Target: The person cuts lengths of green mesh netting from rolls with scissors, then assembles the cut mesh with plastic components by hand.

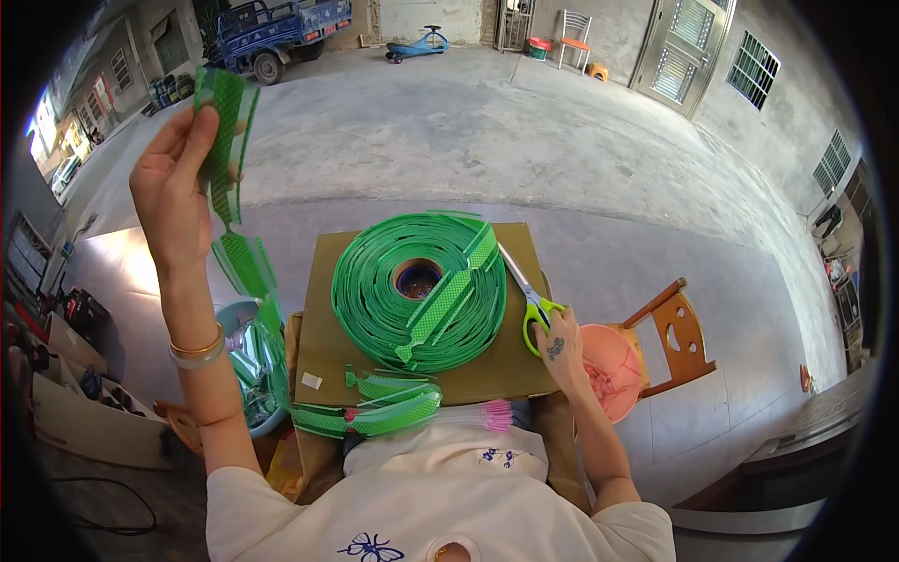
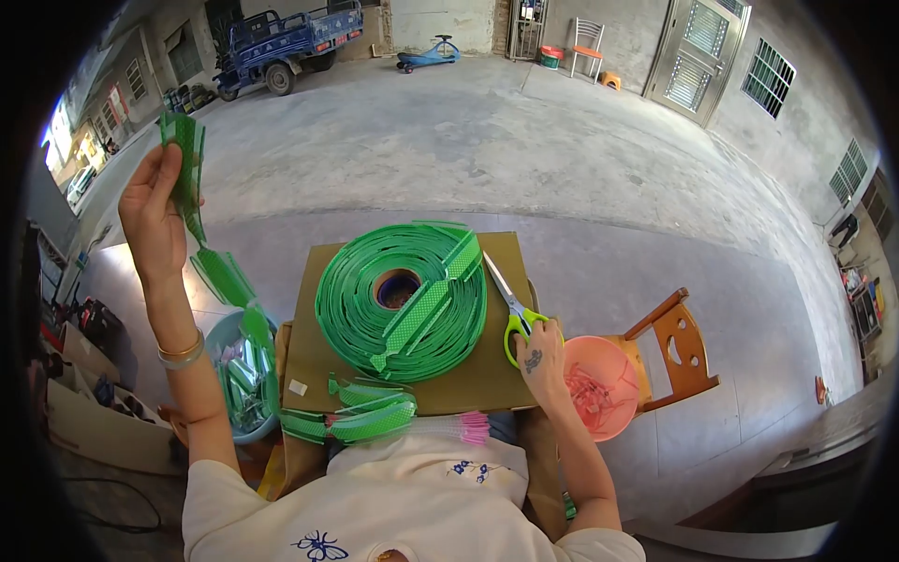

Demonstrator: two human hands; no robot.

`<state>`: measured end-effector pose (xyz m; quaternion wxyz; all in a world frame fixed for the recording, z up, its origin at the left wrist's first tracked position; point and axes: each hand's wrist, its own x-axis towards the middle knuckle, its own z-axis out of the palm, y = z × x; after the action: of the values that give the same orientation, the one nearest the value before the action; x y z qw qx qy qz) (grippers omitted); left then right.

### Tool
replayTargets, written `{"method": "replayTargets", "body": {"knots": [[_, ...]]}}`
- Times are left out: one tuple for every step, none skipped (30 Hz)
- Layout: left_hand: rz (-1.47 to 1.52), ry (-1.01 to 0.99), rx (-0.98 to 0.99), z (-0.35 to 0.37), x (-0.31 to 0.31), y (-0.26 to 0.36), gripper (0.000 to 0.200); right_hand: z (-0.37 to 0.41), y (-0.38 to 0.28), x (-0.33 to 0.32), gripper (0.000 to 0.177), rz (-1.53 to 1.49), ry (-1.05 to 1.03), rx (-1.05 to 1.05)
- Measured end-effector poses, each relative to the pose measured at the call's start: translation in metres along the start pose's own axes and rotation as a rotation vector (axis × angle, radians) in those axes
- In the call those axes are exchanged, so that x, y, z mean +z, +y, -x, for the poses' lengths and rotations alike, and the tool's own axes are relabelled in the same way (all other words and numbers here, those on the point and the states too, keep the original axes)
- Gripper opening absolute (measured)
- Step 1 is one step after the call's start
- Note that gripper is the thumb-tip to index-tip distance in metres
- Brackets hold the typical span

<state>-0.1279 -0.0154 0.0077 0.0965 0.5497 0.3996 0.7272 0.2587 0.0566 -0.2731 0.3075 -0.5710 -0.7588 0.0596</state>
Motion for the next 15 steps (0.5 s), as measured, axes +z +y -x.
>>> {"method": "replayTargets", "body": {"knots": [[0.009, -0.039, 0.036, -0.001, 0.01, 0.008, 0.02, -0.001, 0.0, 0.0, 0.025, 0.023, -0.023, -0.025], [0.058, -0.097, 0.041, -0.001, 0.023, 0.017, 0.019, -0.002, 0.0, 0.0, 0.027, 0.046, -0.048, -0.051], [0.107, -0.155, 0.045, 0.002, 0.04, 0.025, 0.018, -0.009, -0.009, -0.007, 0.028, -0.073, -0.028, -0.105], [0.156, -0.214, 0.049, 0.005, 0.058, 0.031, 0.017, -0.022, -0.028, -0.024, 0.029, -0.191, -0.009, -0.158], [0.109, -0.267, 0.016, 0.011, 0.078, 0.035, 0.016, -0.033, -0.05, -0.042, 0.031, -0.311, 0.01, -0.208], [0.064, -0.323, -0.02, 0.019, 0.097, 0.037, 0.015, -0.041, -0.075, -0.061, 0.033, -0.65, -0.032, -0.156], [0.049, -0.413, -0.068, 0.026, 0.112, 0.038, 0.014, -0.049, -0.102, -0.082, 0.035, -0.988, -0.071, -0.096], [0.036, -0.506, -0.114, 0.034, 0.125, 0.035, 0.013, -0.056, -0.124, -0.101, 0.033, -1.203, -0.052, -0.172], [0.036, -0.555, -0.141, 0.04, 0.136, 0.028, 0.013, -0.063, -0.141, -0.117, 0.031, -1.418, -0.029, -0.251], [0.036, -0.604, -0.167, 0.047, 0.146, 0.017, 0.014, -0.068, -0.153, -0.128, 0.029, -1.38, -0.015, -0.21], [0.036, -0.653, -0.192, 0.052, 0.151, 0.008, 0.014, -0.074, -0.162, -0.137, 0.027, -1.343, -0.002, -0.171], [0.023, -0.657, -0.197, 0.055, 0.153, 0.002, 0.014, -0.08, -0.166, -0.141, 0.025, -1.306, 0.011, -0.131], [0.009, -0.661, -0.203, 0.056, 0.154, -0.004, 0.014, -0.087, -0.163, -0.137, 0.02, -1.176, 0.022, -0.127], [-0.005, -0.664, -0.21, 0.057, 0.154, -0.007, 0.014, -0.09, -0.161, -0.136, 0.019, -1.172, 0.027, -0.117], [0.001, -0.716, -0.308, 0.053, 0.15, -0.008, 0.016, -0.092, -0.158, -0.135, 0.018, -1.166, 0.03, -0.108]]}}
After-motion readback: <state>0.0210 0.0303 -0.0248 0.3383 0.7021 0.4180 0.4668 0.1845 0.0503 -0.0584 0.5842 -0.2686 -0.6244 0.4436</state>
